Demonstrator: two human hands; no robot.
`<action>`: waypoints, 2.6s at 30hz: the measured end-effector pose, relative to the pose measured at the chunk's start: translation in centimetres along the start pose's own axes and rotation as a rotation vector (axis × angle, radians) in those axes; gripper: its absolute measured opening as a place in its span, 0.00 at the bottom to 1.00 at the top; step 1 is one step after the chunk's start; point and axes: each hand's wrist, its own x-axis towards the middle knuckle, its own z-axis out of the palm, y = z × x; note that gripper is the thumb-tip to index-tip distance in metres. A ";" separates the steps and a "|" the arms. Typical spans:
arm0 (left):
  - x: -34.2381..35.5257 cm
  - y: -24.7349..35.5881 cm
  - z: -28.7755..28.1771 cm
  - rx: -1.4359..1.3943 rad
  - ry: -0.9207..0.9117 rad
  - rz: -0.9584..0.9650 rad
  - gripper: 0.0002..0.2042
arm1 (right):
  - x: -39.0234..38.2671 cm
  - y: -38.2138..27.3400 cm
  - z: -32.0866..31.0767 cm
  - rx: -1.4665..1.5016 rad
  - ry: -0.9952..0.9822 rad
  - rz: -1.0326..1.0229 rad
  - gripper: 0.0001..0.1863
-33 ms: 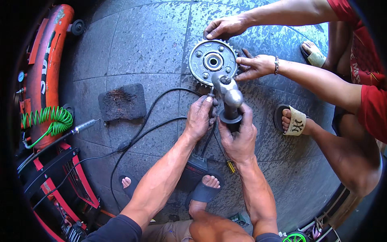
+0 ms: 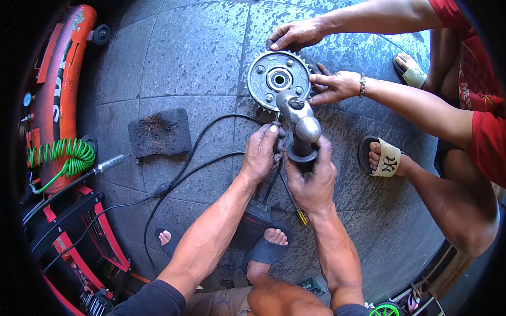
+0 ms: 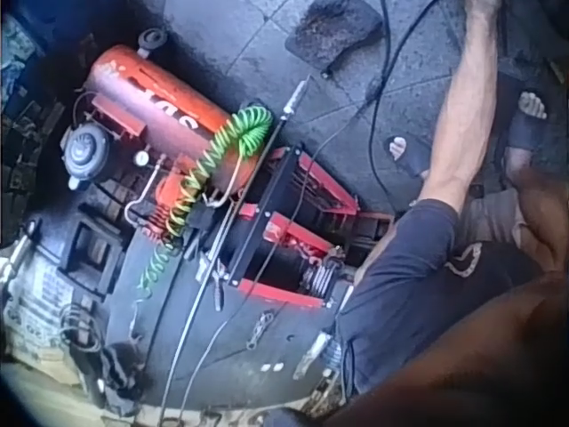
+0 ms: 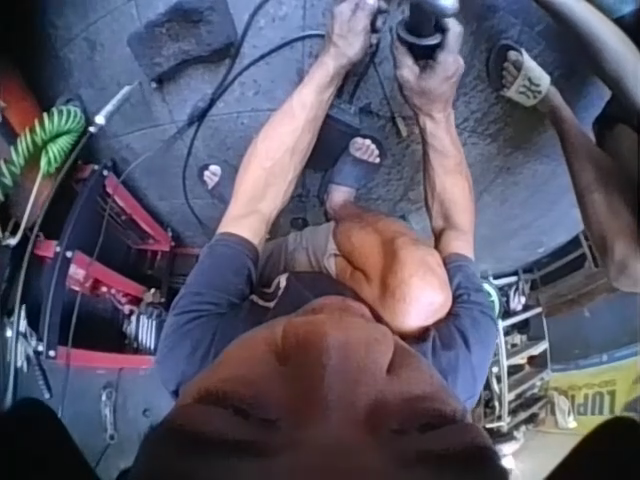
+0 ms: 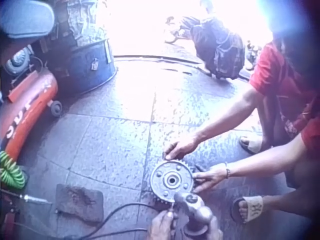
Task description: Repairing or disassembling a mechanical component, likely a motorcycle sprocket, using a hammer and screwdriver.
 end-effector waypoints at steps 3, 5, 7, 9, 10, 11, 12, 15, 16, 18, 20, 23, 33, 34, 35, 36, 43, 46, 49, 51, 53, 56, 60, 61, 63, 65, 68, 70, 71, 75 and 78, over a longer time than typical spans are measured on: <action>0.3 -0.5 0.1 -0.078 -0.025 -0.022 0.20 | 0.5 0.6 0.7 -0.132 -0.063 0.022 0.30; 0.4 -1.1 0.0 0.228 0.118 0.330 0.20 | 0.7 2.3 1.6 -0.207 -0.125 0.030 0.31; 0.6 -0.9 0.1 0.107 0.061 0.221 0.19 | 0.9 2.2 1.3 -0.128 -0.073 0.043 0.30; 0.3 -0.3 -0.4 0.010 0.006 0.015 0.19 | 1.0 0.4 0.7 -0.092 -0.044 0.032 0.30; 0.4 0.0 -0.4 0.009 0.007 0.012 0.19 | 1.2 -0.2 0.5 -0.054 -0.012 0.013 0.30; 0.4 0.3 -0.4 -0.037 -0.009 -0.003 0.19 | 1.3 -0.3 0.3 -0.021 0.002 -0.029 0.30; 0.3 0.4 -0.5 -0.082 -0.024 -0.018 0.19 | 1.4 -0.7 0.2 -0.028 0.023 -0.084 0.30; 0.4 0.4 -0.6 -0.026 -0.015 -0.036 0.19 | 1.1 -0.5 0.4 -0.061 0.016 -0.123 0.30; 0.4 0.5 -0.5 -0.027 -0.016 -0.032 0.19 | 1.0 0.1 0.7 -0.085 -0.012 -0.103 0.31; 0.6 0.4 -0.2 0.162 0.045 0.137 0.19 | 1.0 2.7 1.5 -0.187 -0.065 0.000 0.31; 1.0 -0.3 -0.2 0.111 0.020 0.127 0.18 | 1.1 3.0 1.4 -0.153 -0.022 0.041 0.31; 0.8 -1.0 -0.6 0.053 0.008 0.098 0.18 | 1.4 0.9 0.7 -0.076 0.040 0.066 0.28; 0.0 -0.7 1.6 0.027 0.080 0.023 0.17 | -0.1 1.4 0.4 -0.087 0.010 0.156 0.26; 0.0 -0.8 1.8 0.050 0.098 0.044 0.17 | -0.2 1.5 0.5 -0.076 0.008 0.174 0.24; 0.0 -0.7 1.9 0.072 0.118 0.065 0.17 | -0.2 1.5 0.6 -0.063 0.004 0.192 0.22; -0.1 -0.7 1.9 0.072 0.120 0.065 0.17 | -0.1 1.6 0.5 -0.063 0.002 0.191 0.22; -0.2 -0.7 1.8 0.057 0.080 0.010 0.17 | 0.3 1.7 0.0 -0.033 0.017 0.174 0.25; -0.2 -0.6 1.9 0.049 0.092 0.012 0.18 | 0.0 1.8 -0.1 -0.039 0.008 0.164 0.26; 0.1 -0.5 1.9 0.136 0.124 0.115 0.18 | -0.1 1.7 -0.1 -0.045 -0.037 0.171 0.26; 0.2 -0.4 2.2 0.217 0.147 0.209 0.18 | 0.0 1.8 0.0 -0.053 -0.071 0.186 0.26; -0.1 -0.3 2.3 0.188 0.151 0.163 0.18 | 0.0 1.9 0.2 -0.073 -0.086 0.139 0.26; -0.2 0.2 2.1 0.142 0.105 0.065 0.19 | 0.7 0.7 -0.1 -0.008 -0.042 0.102 0.27; 0.2 -0.4 1.7 0.179 0.106 0.184 0.19 | 1.6 1.2 0.3 -0.145 -0.124 0.079 0.31; 0.3 -0.9 1.7 0.184 0.115 0.224 0.19 | 1.4 2.2 0.7 -0.134 -0.116 0.060 0.30; 0.4 -0.8 1.6 0.192 0.135 0.266 0.19 | 0.7 1.9 0.9 -0.109 -0.086 0.091 0.29; 0.4 -0.4 1.3 0.212 0.121 0.175 0.19 | 0.8 1.1 0.9 -0.070 -0.067 0.085 0.28; -0.4 -0.2 -0.1 0.201 0.097 0.076 0.20 | 0.7 0.2 0.7 -0.032 -0.049 0.097 0.27; -0.9 -0.2 -1.4 0.212 0.124 -0.036 0.21 | 0.9 0.1 0.4 -0.034 -0.047 0.107 0.26; -0.8 0.5 -2.3 0.272 0.145 -0.043 0.21 | 0.8 0.0 0.2 -0.036 -0.047 0.103 0.26; 1.0 3.1 -5.3 0.389 0.090 0.036 0.19 | 0.6 0.2 0.1 -0.030 -0.047 0.119 0.25; 1.8 4.6 -6.2 0.363 0.050 -0.018 0.19 | 0.5 0.7 0.1 -0.037 -0.051 0.107 0.25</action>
